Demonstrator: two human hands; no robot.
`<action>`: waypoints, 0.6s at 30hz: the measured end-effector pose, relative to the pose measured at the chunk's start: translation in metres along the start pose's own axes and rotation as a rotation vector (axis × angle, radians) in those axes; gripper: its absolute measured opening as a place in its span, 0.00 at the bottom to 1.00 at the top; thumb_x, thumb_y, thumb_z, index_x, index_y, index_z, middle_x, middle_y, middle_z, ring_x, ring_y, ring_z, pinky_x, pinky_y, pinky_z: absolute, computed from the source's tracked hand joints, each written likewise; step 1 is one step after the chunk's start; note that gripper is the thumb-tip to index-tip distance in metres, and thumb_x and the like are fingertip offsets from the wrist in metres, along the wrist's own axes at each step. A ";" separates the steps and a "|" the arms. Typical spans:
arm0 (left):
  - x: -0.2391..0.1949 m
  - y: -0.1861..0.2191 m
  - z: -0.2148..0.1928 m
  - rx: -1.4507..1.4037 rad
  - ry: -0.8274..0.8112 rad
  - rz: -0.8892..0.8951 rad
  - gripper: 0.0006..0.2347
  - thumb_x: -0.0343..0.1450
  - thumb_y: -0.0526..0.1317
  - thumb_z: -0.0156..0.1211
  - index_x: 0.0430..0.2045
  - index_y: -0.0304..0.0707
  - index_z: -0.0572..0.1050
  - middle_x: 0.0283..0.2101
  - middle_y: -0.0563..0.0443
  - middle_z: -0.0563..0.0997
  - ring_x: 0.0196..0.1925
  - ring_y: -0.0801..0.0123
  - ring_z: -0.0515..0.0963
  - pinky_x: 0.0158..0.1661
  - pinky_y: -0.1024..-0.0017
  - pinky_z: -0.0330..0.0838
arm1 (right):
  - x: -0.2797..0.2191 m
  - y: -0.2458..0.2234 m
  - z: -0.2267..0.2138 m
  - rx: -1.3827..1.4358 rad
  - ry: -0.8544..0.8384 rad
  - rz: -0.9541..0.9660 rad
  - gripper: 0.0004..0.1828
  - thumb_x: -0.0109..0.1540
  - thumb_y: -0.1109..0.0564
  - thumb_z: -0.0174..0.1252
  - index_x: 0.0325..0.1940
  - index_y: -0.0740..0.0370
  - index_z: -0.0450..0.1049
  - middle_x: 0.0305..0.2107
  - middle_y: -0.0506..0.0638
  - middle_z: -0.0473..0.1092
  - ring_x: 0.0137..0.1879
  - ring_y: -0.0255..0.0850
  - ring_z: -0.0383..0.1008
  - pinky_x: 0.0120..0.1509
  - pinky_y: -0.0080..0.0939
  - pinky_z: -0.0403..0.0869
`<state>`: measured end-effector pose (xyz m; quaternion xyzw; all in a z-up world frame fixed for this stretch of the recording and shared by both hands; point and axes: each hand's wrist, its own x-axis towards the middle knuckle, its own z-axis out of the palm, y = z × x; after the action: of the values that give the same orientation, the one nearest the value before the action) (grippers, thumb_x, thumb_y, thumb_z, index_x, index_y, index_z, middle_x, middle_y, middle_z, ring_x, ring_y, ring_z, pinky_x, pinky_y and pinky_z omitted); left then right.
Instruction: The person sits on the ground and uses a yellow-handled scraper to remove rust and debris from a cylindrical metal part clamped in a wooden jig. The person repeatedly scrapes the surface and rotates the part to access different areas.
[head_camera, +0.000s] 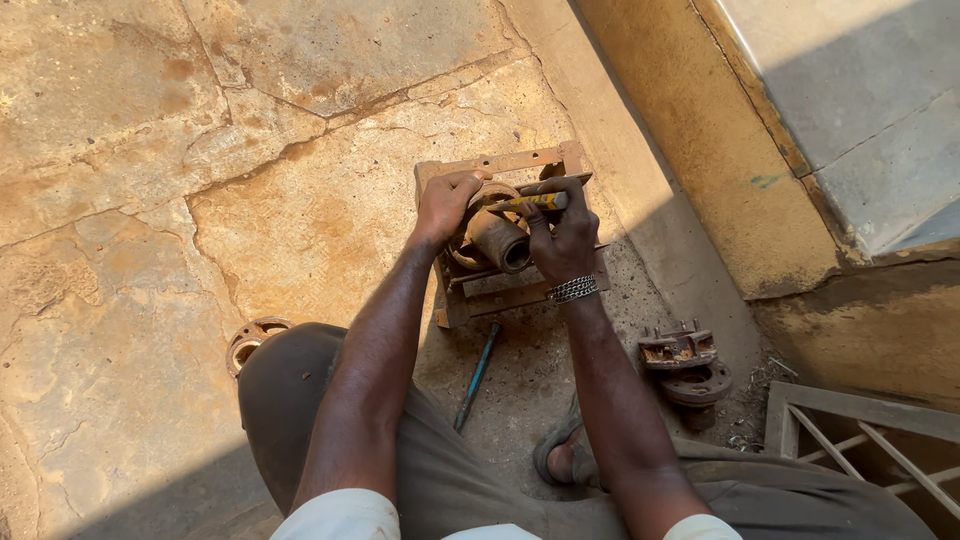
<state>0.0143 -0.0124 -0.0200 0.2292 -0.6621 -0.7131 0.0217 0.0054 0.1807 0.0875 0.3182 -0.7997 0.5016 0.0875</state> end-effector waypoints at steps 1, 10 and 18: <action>0.000 0.002 -0.001 0.043 0.017 0.013 0.18 0.74 0.49 0.56 0.48 0.36 0.82 0.47 0.40 0.86 0.47 0.62 0.83 0.51 0.67 0.75 | 0.001 0.000 0.003 0.027 0.042 0.013 0.14 0.67 0.60 0.64 0.52 0.62 0.66 0.41 0.58 0.80 0.49 0.44 0.84 0.52 0.40 0.83; -0.003 0.002 -0.001 0.052 -0.020 0.073 0.17 0.73 0.48 0.55 0.49 0.37 0.82 0.45 0.41 0.86 0.45 0.63 0.84 0.50 0.66 0.77 | 0.010 0.010 0.002 0.005 0.052 0.053 0.14 0.68 0.59 0.63 0.53 0.63 0.66 0.39 0.57 0.80 0.47 0.42 0.84 0.50 0.39 0.83; -0.002 0.001 0.011 -0.108 -0.098 0.154 0.17 0.71 0.45 0.57 0.48 0.34 0.82 0.44 0.41 0.87 0.44 0.66 0.84 0.48 0.67 0.79 | -0.009 0.001 -0.008 0.151 0.160 0.064 0.14 0.69 0.60 0.62 0.53 0.65 0.65 0.42 0.59 0.79 0.49 0.42 0.82 0.53 0.38 0.82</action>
<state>0.0121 -0.0019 -0.0179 0.1412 -0.6388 -0.7542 0.0562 0.0107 0.1916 0.0867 0.2573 -0.7596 0.5869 0.1109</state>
